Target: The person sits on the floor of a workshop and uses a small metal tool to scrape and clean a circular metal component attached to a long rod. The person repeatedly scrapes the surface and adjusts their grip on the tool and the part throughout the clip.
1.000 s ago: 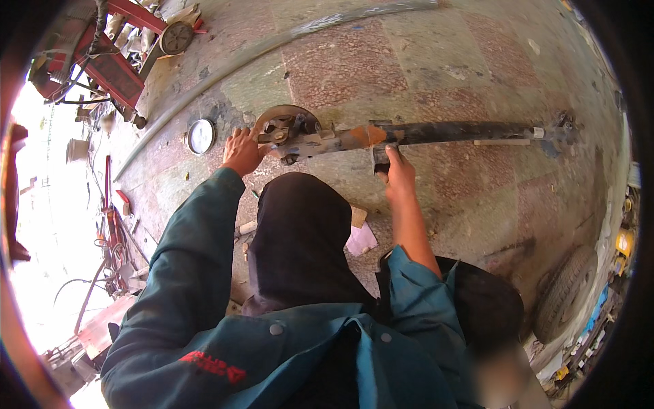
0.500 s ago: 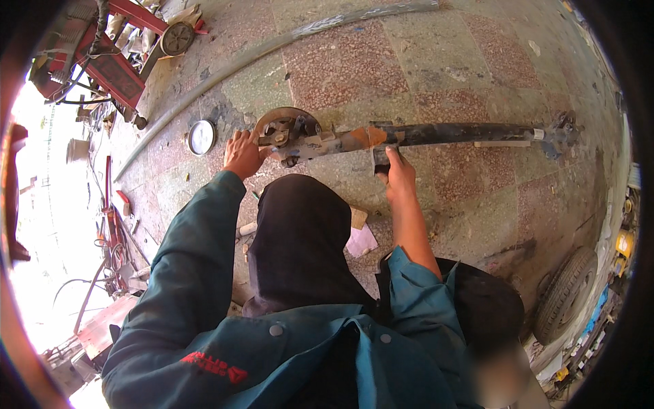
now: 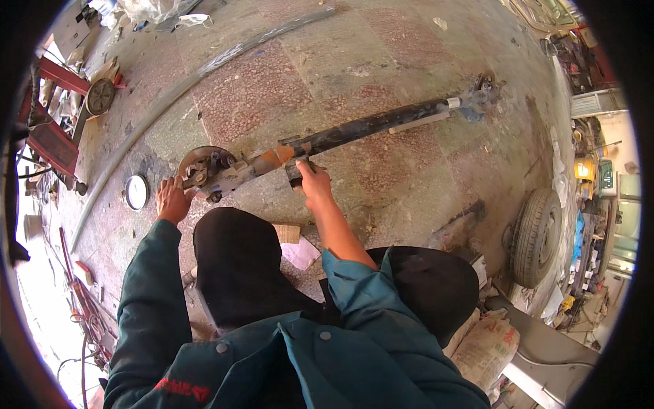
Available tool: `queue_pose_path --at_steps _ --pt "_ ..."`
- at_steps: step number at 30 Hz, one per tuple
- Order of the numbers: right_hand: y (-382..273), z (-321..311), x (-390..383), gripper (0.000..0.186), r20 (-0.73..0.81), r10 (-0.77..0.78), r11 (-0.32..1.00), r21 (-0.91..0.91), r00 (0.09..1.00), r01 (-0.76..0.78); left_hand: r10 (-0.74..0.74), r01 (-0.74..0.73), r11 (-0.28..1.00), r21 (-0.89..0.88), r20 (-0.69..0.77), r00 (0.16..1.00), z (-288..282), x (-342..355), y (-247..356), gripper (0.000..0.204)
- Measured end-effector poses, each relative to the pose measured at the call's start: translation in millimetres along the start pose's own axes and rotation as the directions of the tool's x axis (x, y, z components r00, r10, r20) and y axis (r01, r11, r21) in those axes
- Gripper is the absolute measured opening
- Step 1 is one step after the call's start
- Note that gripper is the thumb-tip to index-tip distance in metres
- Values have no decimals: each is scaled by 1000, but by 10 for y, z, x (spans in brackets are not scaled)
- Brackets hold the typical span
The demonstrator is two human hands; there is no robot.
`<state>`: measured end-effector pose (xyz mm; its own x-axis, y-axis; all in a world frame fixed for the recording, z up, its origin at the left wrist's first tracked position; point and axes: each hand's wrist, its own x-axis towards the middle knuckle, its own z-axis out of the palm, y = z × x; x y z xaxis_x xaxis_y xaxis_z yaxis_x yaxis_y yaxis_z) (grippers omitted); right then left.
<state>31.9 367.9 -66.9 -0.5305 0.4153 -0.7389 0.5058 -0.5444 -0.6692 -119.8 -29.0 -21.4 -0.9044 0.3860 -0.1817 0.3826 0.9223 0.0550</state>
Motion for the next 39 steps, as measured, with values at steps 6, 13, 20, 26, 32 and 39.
queue_pose_path --at_steps 6,13,20,26,32,39 --pt "8 -3 4 54 22 -13 999 42 1000 12 30 -31 999 -11 -41 999 41 45 -22 59" --pt "-44 69 -102 50 5 -26 998 60 1000 26 19 -19 1000 10 -30 999 62 -6 -58 57" --pt "-6 -30 -10 53 2 2 999 41 1000 -2 24 -25 999 -21 -15 1000 -27 18 52 58" --pt "35 -13 -13 52 7 -6 1000 19 1000 6 28 -29 999 -16 -31 999 -37 13 -2 59" --pt "-5 30 -32 58 -21 15 1000 15 1000 -15 11 -11 1000 -4 0 1000 -47 -4 -8 61" --pt "13 -24 -11 58 -3 21 1000 9 1000 -21 -21 20 1000 22 38 999 -93 19 51 63"
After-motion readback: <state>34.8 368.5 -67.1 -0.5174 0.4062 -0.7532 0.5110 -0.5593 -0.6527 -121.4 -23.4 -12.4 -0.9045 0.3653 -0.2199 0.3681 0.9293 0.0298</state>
